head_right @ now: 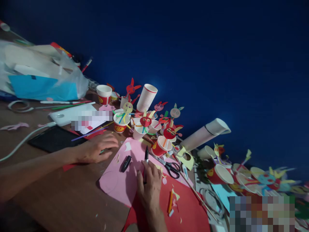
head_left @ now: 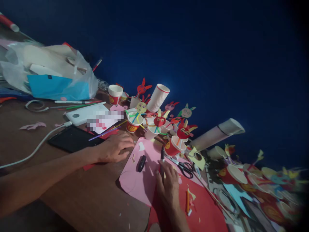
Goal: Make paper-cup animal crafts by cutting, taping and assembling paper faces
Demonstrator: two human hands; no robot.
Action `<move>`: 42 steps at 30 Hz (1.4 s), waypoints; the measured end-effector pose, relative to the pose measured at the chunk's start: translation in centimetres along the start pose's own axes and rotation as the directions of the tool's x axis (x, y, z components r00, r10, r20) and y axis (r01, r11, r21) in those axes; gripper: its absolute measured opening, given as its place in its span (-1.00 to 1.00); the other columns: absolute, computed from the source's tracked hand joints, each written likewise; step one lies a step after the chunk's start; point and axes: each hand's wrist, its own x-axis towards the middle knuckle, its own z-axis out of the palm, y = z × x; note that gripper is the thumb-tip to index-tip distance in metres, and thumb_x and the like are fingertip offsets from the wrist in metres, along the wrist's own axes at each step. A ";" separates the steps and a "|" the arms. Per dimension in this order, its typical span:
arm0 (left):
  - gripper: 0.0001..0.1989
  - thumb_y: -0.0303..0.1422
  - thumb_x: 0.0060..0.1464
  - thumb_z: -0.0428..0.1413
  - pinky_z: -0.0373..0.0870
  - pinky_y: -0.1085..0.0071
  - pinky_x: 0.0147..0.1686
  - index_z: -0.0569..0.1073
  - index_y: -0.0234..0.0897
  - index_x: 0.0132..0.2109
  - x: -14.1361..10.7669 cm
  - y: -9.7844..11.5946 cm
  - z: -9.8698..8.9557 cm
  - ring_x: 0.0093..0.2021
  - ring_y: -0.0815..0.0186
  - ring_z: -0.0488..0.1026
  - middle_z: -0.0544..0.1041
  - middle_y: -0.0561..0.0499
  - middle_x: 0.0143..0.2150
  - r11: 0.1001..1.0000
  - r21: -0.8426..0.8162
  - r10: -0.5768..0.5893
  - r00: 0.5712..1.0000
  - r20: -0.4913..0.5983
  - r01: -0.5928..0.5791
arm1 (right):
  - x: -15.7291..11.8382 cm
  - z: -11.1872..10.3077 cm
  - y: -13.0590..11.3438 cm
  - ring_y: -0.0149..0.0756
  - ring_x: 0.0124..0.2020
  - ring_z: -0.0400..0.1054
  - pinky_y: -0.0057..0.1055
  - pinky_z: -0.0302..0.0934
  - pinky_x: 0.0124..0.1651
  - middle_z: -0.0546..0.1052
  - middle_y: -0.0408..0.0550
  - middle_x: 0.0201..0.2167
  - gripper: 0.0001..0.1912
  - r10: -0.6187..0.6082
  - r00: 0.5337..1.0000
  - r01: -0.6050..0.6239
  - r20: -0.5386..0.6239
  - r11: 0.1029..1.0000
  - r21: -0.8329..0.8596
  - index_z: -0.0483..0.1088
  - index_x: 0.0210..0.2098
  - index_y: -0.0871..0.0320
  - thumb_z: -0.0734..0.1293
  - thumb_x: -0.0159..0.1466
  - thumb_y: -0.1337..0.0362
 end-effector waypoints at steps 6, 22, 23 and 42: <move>-0.84 -0.39 0.11 -0.02 0.18 0.35 -0.16 0.46 -0.27 -0.28 0.5 2.5 0.4 -0.25 0.29 0.32 0.44 0.00 -0.31 0.998 -0.011 -0.062 0.996 0.060 0.063 | 0.1 0.4 0.2 -0.12 -0.17 0.31 -0.15 0.04 -0.12 0.45 0.02 -0.15 -0.74 0.086 0.995 -0.094 -0.053 0.980 -0.175 0.38 -0.12 0.08 0.16 0.25 0.35; -0.81 -0.27 -0.08 0.14 0.21 0.17 -0.15 0.41 -0.29 -0.32 3.2 5.4 4.1 -0.18 0.09 0.32 0.43 -0.11 -0.23 0.966 0.127 -0.239 0.966 0.101 0.226 | -1.0 1.2 -0.6 -0.05 -0.06 0.24 -0.13 0.15 -0.07 0.39 0.12 -0.06 -0.64 0.293 0.945 -0.281 -0.148 0.955 0.097 0.20 0.08 0.14 0.14 0.30 0.24; -0.87 -0.35 -0.08 0.12 0.23 0.20 -0.17 0.39 -0.28 -0.33 3.2 5.4 4.0 -0.20 0.11 0.33 0.42 -0.10 -0.25 0.974 0.084 -0.218 0.971 0.101 0.210 | -1.0 1.1 -0.7 -0.07 -0.06 0.26 -0.14 0.17 -0.08 0.39 0.13 -0.06 -0.64 0.290 0.945 -0.273 -0.154 0.954 0.122 0.20 0.08 0.14 0.14 0.31 0.25; -0.87 -0.42 0.09 0.01 0.25 0.40 -0.24 0.38 -0.28 -0.18 2.1 2.0 2.0 -0.25 0.31 0.34 0.42 -0.02 -0.29 0.920 -0.383 -0.147 0.981 -0.124 0.089 | 0.7 -1.5 0.5 -0.34 -0.37 0.46 -0.55 0.27 -0.45 0.54 -0.03 -0.34 -0.76 -0.126 0.986 0.128 -0.109 0.992 0.019 0.40 -0.10 0.11 0.22 0.27 0.29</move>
